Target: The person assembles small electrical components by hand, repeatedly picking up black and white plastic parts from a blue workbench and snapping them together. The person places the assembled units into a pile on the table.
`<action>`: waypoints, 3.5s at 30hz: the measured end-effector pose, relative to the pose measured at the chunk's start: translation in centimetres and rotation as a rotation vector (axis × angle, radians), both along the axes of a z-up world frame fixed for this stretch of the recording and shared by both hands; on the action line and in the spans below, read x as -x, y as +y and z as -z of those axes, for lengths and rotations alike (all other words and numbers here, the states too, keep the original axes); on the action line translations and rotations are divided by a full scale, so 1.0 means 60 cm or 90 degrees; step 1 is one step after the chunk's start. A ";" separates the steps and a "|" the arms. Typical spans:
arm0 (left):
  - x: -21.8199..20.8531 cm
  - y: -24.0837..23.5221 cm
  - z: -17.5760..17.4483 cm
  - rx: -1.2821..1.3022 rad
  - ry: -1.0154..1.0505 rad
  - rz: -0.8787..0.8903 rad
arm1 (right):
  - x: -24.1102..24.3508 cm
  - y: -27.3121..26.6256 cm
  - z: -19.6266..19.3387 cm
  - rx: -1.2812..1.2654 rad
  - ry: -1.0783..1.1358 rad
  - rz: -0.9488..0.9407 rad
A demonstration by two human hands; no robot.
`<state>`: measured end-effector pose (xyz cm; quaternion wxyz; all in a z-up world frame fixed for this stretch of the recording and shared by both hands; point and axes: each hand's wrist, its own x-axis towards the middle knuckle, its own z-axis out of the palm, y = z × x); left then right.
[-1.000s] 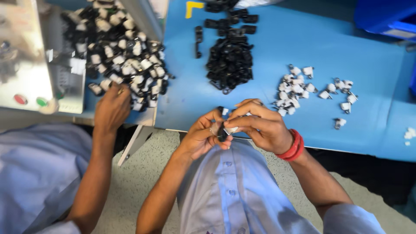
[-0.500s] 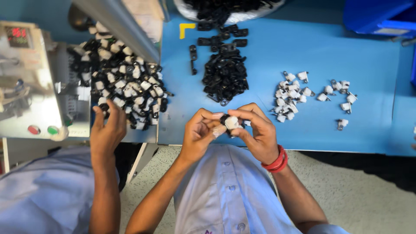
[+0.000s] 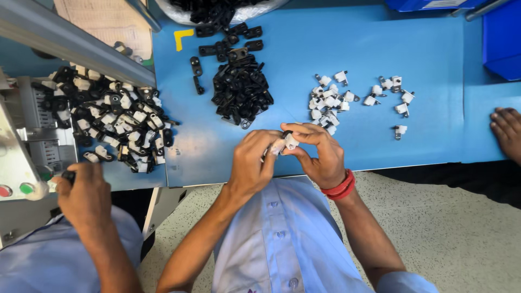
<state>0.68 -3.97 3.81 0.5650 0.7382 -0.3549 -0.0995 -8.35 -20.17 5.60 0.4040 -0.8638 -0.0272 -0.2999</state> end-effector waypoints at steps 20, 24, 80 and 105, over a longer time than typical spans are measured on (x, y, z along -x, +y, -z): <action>0.007 0.029 0.064 0.228 0.513 0.054 | 0.000 0.089 0.021 -0.289 -0.093 0.170; -0.021 0.040 0.081 0.262 0.495 0.039 | -0.001 0.080 0.017 -0.257 0.102 0.056; -0.021 0.093 0.184 -0.174 0.400 -0.039 | -0.022 0.131 0.106 0.005 0.341 0.021; -0.327 0.082 0.271 -0.159 -0.256 -0.203 | -0.042 0.042 0.192 0.150 0.278 -0.125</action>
